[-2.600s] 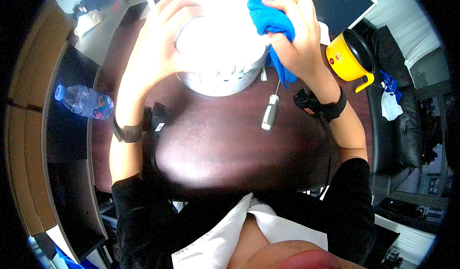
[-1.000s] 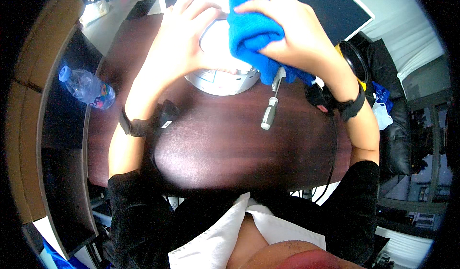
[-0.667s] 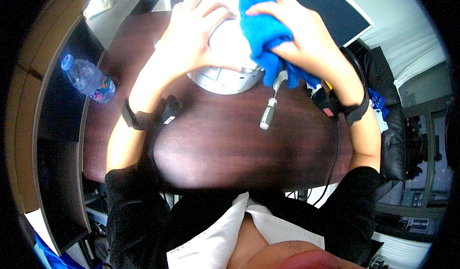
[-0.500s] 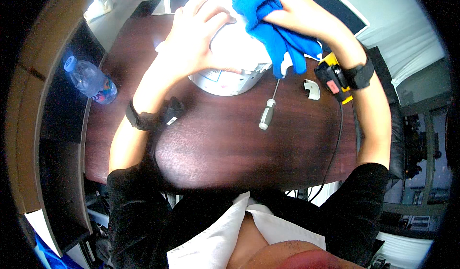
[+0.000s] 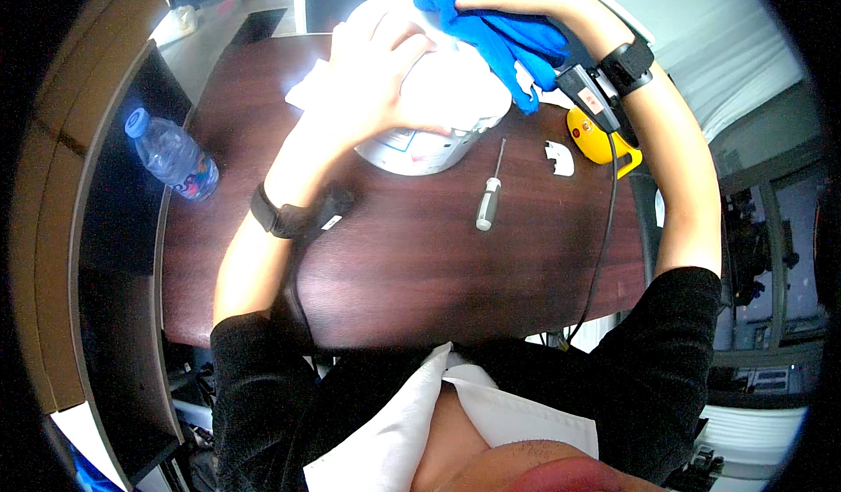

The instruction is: The person wipes a white appliance with a blue cloth, then uses a screwdriver to remove screws from the appliance and its lid. The person manipulates the appliance and lid while unscrewing components.

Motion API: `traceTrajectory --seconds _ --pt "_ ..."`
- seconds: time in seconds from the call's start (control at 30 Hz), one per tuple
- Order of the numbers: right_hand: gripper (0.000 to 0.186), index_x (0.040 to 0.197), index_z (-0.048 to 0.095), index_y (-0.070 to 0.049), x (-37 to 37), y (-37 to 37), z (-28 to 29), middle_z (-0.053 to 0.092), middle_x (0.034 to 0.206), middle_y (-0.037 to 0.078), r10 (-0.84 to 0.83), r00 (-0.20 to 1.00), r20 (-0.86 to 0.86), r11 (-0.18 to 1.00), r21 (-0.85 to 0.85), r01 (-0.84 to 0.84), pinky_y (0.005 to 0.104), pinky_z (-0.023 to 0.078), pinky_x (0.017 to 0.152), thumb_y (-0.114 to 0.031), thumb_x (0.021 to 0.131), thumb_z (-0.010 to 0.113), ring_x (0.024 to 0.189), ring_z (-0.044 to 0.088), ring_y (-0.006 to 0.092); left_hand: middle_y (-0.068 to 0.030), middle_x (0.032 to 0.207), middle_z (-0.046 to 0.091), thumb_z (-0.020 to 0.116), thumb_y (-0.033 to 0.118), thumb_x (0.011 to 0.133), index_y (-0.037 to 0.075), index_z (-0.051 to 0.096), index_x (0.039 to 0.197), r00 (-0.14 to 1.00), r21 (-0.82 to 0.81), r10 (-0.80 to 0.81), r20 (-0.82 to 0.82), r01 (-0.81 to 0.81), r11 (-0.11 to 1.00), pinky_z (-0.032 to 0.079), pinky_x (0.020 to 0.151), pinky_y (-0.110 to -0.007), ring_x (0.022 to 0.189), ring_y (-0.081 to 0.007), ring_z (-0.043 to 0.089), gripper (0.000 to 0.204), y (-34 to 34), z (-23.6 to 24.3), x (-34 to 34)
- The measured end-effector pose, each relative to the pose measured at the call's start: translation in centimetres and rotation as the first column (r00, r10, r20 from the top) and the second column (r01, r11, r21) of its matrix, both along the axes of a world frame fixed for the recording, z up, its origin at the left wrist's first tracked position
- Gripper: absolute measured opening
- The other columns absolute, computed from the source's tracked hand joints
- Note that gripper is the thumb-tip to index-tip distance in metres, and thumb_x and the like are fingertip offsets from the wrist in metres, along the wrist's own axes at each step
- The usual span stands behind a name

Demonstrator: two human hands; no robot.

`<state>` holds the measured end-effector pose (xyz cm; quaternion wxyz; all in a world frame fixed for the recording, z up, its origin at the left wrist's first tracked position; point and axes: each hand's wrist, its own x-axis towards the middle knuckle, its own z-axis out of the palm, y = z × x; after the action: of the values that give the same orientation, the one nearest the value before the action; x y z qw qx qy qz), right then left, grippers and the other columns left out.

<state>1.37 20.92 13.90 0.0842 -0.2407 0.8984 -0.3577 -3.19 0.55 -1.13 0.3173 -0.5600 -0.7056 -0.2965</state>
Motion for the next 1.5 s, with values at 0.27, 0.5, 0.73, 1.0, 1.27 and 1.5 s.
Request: traceTrajectory --seconds 0.27,0.5,0.73,1.0,1.27,1.5 --pt "0.052 0.129 0.055 0.0 -2.3 -0.6 -0.3 0.061 0.12 0.015 -0.109 0.993 -0.035 0.977 0.183 0.113 0.0357 0.042 0.103 -0.02 0.083 0.069 0.114 0.055 0.0225 -0.0084 0.124 0.055 0.086 0.055 0.051 0.01 0.062 0.115 1.0 0.025 0.002 0.0 -0.002 1.0 0.031 0.108 -0.05 0.134 -0.0368 0.037 0.082 -0.1 -0.2 -0.2" --pt "0.047 0.118 0.061 -0.004 0.8 -1.3 -0.5 0.061 0.119 0.016 0.071 0.961 -0.268 0.952 0.306 0.015 0.039 0.044 0.099 -0.03 0.08 0.067 0.11 0.058 0.0286 -0.0101 0.127 0.053 0.086 0.055 0.051 0.009 0.061 0.115 1.0 0.006 0.021 -0.001 -0.021 1.0 0.033 0.107 -0.05 0.134 -0.0367 0.037 0.083 -0.2 0.0 0.0" --pt "0.031 0.096 0.063 -0.01 7.3 -1.5 -4.9 0.062 0.123 0.01 0.182 0.76 -0.624 0.861 0.475 0.183 0.0393 0.051 0.092 -0.014 0.066 0.07 0.11 0.062 0.0308 -0.0103 0.127 0.053 0.086 0.055 0.053 0.009 0.06 0.115 1.0 0.04 0.019 -0.003 -0.019 0.999 0.035 0.105 -0.05 0.134 -0.0372 0.037 0.081 0.0 -0.2 0.0" --pt "0.04 0.098 0.066 -0.009 17.7 0.0 -6.4 0.061 0.127 0.013 -0.223 0.949 -0.222 0.961 0.115 0.253 0.0418 0.045 0.1 -0.009 0.059 0.076 0.118 0.058 0.0323 -0.0083 0.125 0.055 0.086 0.052 0.053 0.011 0.061 0.115 0.999 -0.022 0.022 0.039 -0.021 1.0 0.034 0.106 -0.051 0.134 -0.0372 0.038 0.079 -0.3 0.1 0.1" --pt "0.044 0.106 0.066 -0.007 24.4 11.1 -10.2 0.061 0.121 0.014 -0.46 0.804 -0.377 0.861 0.033 0.508 0.0427 0.039 0.105 -0.026 0.068 0.074 0.12 0.055 0.0307 -0.0121 0.122 0.059 0.088 0.045 0.053 0.006 0.06 0.115 1.0 -0.078 0.011 0.015 -0.009 0.997 0.032 0.111 -0.048 0.13 -0.0366 0.044 0.079 -0.9 0.9 0.5" --pt "0.048 0.113 0.06 -0.009 27.3 15.6 -13.3 0.059 0.119 0.014 -0.389 0.77 -0.506 0.703 0.376 0.603 0.0388 0.045 0.099 -0.004 0.066 0.069 0.116 0.055 0.0351 -0.0145 0.132 0.056 0.087 0.042 0.056 0.007 0.058 0.123 0.999 -0.172 0.048 -0.019 -0.051 0.984 0.032 0.112 -0.051 0.137 -0.0383 0.038 0.081 -0.7 1.1 -0.6"
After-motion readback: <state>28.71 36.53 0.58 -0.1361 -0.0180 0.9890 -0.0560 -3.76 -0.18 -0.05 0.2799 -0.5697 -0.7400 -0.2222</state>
